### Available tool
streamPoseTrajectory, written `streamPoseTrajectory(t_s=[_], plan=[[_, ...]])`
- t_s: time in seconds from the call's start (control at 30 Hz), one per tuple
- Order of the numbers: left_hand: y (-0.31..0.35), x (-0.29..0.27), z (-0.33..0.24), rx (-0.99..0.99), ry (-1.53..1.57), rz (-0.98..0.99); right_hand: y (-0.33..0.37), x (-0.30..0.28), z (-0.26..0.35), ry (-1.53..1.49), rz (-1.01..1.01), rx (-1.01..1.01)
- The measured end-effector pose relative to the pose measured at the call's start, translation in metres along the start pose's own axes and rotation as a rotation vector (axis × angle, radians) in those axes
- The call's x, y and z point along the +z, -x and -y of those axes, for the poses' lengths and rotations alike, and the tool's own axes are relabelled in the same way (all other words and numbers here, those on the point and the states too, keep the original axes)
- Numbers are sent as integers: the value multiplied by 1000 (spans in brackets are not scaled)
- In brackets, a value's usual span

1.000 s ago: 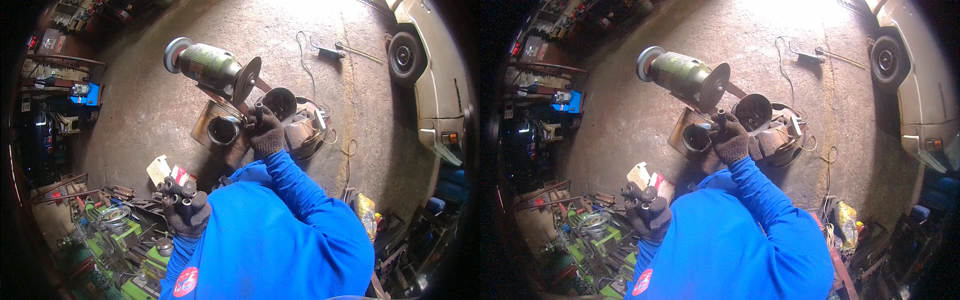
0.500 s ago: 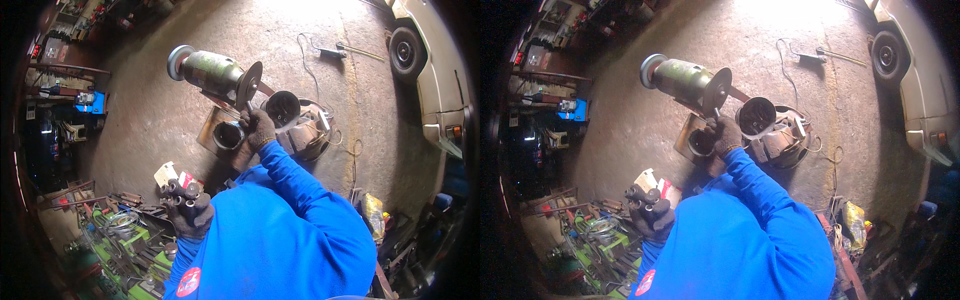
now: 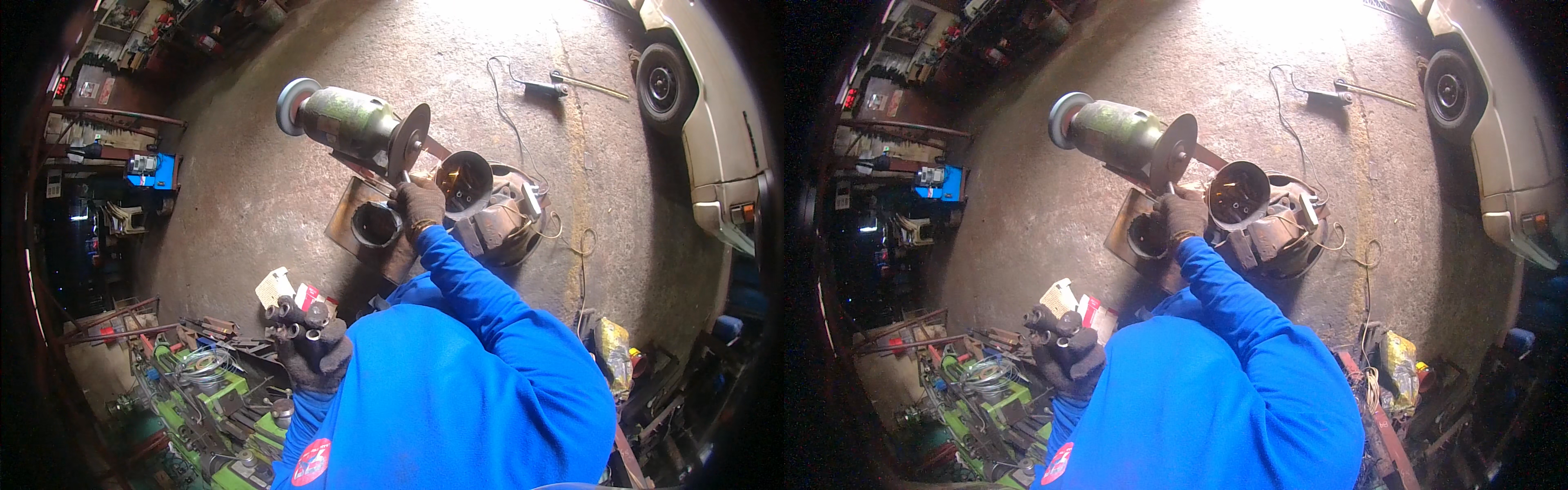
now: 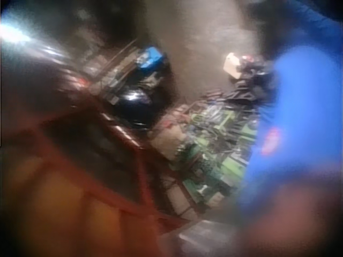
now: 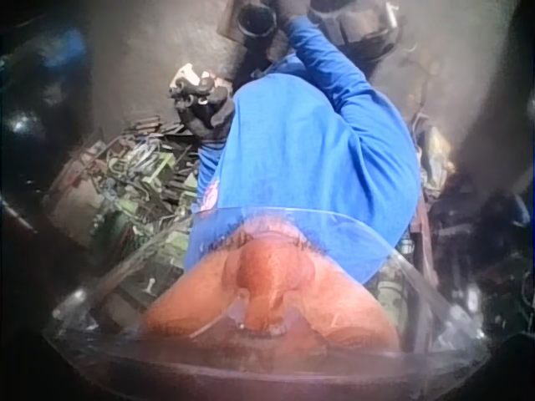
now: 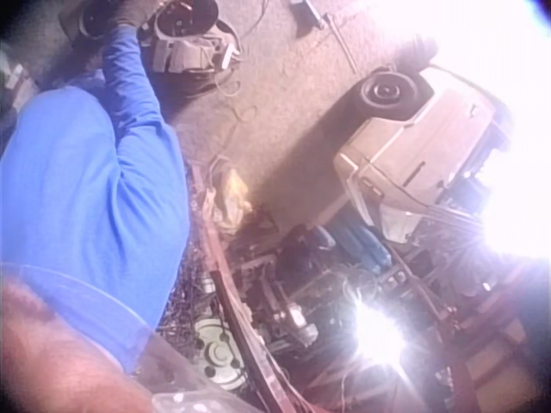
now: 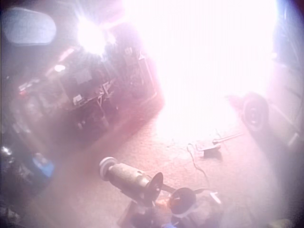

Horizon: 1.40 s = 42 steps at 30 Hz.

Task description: The person uses a bench grinder to deburr and smooth the edges of small cylindrical metal parts. They hold each part with gloved hands against the spinning wheel, rotate it to treat different sides, and then place it aside before picking up the next one.

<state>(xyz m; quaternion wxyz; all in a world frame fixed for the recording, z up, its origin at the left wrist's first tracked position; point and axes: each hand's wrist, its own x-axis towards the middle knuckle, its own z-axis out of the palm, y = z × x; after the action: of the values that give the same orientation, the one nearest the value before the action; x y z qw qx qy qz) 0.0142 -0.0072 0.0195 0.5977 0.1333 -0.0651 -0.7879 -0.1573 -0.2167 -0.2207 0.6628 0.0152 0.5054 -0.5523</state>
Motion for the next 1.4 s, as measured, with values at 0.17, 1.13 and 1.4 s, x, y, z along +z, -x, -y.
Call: streamPoseTrajectory(t_s=[0.17, 1.13, 1.4], plan=[[-1, -4, 0, -20, -19, 35, -11, -10, -12, 382, -75, -209], [7, -6, 3, 23, -31, -90, -20, -20, 34, 420, 66, -197], [2, -3, 6, 6, -43, -39, -38, -27, 21, 344, 80, -112]])
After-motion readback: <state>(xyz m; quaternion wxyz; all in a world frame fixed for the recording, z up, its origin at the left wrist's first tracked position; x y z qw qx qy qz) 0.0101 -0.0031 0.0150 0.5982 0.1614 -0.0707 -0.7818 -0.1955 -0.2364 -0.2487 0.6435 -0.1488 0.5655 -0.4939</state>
